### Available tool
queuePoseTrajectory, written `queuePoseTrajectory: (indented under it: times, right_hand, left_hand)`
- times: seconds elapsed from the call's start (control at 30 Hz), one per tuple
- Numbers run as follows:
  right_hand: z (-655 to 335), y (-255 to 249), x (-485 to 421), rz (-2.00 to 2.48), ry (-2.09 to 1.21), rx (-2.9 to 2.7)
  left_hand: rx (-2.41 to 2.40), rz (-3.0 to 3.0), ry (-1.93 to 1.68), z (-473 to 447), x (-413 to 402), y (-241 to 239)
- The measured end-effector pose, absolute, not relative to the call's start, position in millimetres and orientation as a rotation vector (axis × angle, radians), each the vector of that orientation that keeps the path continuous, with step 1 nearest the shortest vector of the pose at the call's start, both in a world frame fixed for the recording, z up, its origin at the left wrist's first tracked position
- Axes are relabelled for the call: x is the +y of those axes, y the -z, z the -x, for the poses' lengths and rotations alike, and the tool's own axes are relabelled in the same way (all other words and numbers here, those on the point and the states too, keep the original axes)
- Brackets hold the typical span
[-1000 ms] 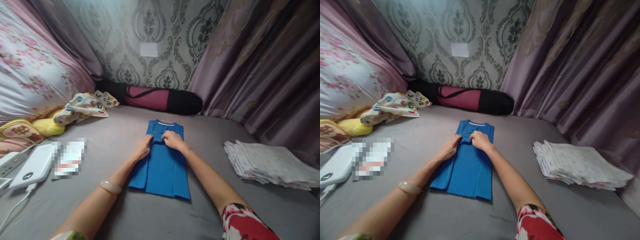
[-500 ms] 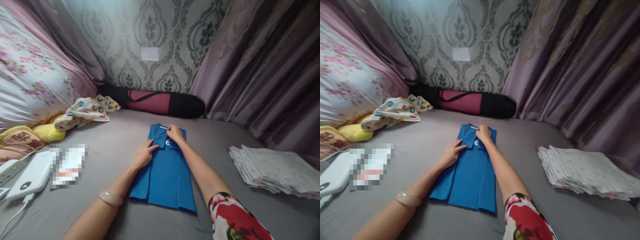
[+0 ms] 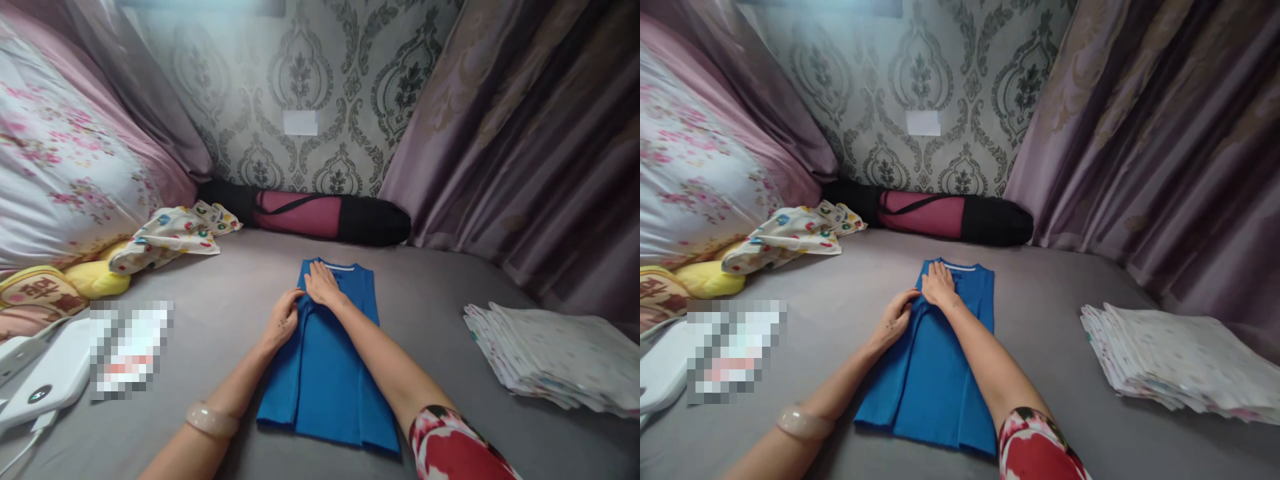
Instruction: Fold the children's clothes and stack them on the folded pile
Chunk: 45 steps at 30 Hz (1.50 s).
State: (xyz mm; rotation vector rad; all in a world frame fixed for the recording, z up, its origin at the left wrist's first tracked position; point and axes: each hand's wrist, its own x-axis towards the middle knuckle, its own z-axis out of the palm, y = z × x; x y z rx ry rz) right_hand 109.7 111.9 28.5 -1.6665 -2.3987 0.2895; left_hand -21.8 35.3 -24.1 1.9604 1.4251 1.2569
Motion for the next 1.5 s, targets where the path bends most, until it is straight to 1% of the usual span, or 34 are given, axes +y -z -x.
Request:
queuePoseTrajectory:
  times: [0.07,0.23,0.43,0.53,0.7,0.87,1.0,1.1,1.2,1.3,1.4,1.5]
  right_hand:
    - [-102,-18,112,1.699,-0.338,-2.389]
    - [-98,-1,112,1.721,-0.274,-2.379]
    - [-102,-19,108,1.693,-0.377,-2.44]
    - [-101,-23,93,1.584,-0.334,-2.491]
    - [-95,-7,65,1.547,-0.323,-2.545]
    - [-98,-3,67,1.523,-0.335,-2.58]
    - [-99,-14,60,1.485,-0.376,-2.626]
    - [-94,-17,42,1.394,-0.388,-2.665]
    - [-88,-15,25,1.352,-0.418,-2.719]
    - [-87,-12,19,1.321,-0.358,-2.731]
    - [-89,-12,15,1.28,-0.315,-2.747]
    - [-91,-14,5,1.234,-0.311,-2.784]
  left_hand:
    - [1.422,-1.861,-1.334,24,37,25]
    - [1.458,-1.622,-1.365,29,36,22]
    - [1.438,-1.302,-1.453,32,34,17]
    - [1.415,-1.254,-1.503,33,34,16]
    - [1.389,-1.19,-1.547,32,36,18]
    - [1.362,-1.173,-1.548,33,37,13]
    - [1.524,-1.325,-1.357,42,13,4]
    - [1.639,-1.717,-1.124,51,-25,-2]
    - [1.539,-2.133,-0.854,53,-67,-9]
    - [1.426,-2.337,-0.605,47,-99,-18]
    - [1.399,-2.467,-0.462,45,-118,-31]
    - [1.284,-2.498,-0.405,51,-126,-45]
